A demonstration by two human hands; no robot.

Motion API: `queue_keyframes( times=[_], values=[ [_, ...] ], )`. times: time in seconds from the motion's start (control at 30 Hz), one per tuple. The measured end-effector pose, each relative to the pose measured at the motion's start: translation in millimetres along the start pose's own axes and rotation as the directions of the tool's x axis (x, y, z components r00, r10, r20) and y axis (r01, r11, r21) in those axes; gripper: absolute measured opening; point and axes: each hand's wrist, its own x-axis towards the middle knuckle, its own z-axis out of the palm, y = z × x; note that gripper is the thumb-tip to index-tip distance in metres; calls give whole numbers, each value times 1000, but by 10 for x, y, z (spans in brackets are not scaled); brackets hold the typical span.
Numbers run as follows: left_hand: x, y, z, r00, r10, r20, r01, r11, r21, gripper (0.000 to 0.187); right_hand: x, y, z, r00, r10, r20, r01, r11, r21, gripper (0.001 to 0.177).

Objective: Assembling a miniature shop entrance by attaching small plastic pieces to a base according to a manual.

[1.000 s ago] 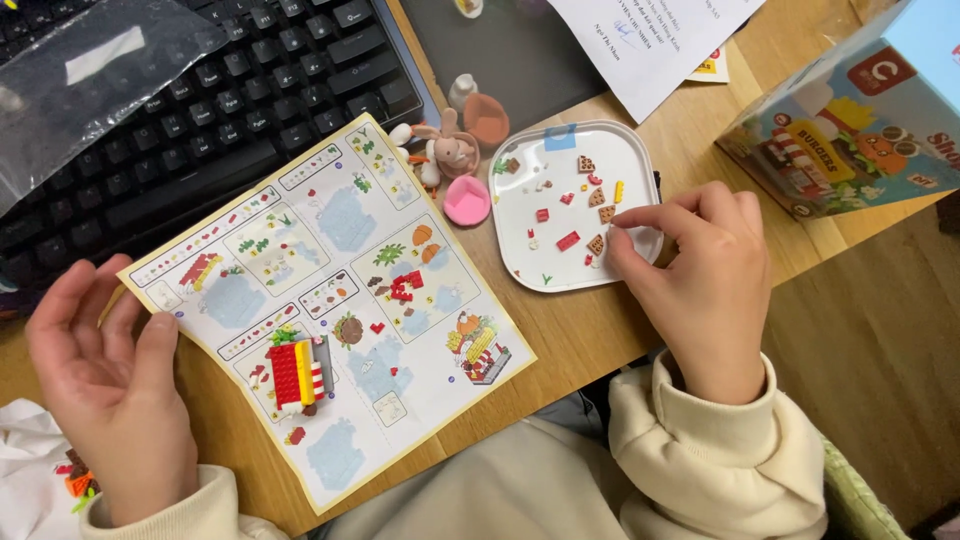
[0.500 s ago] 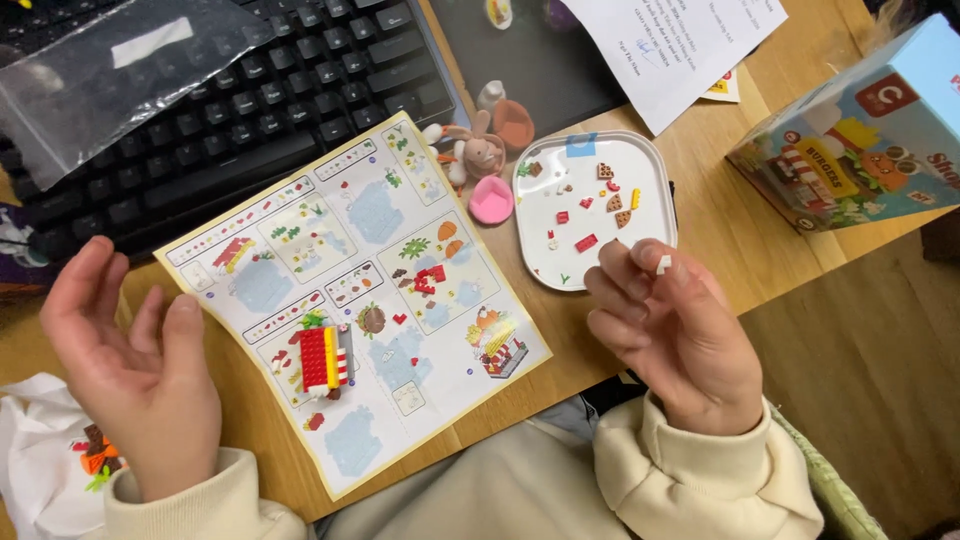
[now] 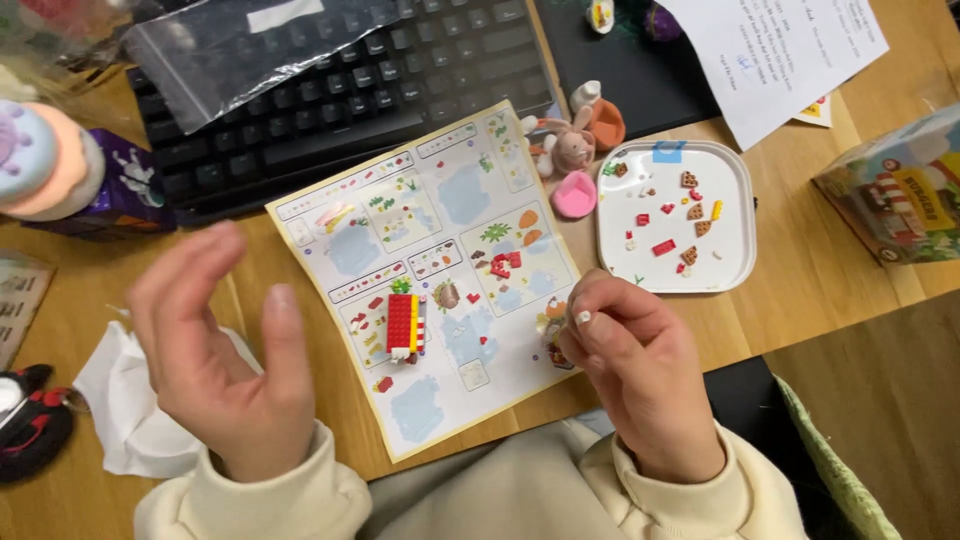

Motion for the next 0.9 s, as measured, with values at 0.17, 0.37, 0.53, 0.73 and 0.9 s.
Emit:
queue_keyframes(
  times=[0.17,0.37,0.53,0.73,0.9],
  values=[
    [35,455,-152,955,-6,297,31,996,-79,15,-92,135,263,931,-360,60,318,720,-617,8],
    [-92,497,-117,851,-145,504,329,896,-297,10,-115,274,416,808,-474,349,553,407,-727,11],
    [-175,344,-238,828,-157,539,395,844,-362,10,-118,339,464,787,-464,408,595,391,-702,5],
    [-290,80,-276,890,-114,441,257,925,-280,14,-94,377,536,832,-428,354,528,416,-740,10],
    [-418,-121,-250,912,-122,392,201,966,-165,17,-57,365,572,894,-311,323,435,429,-792,13]
  ],
)
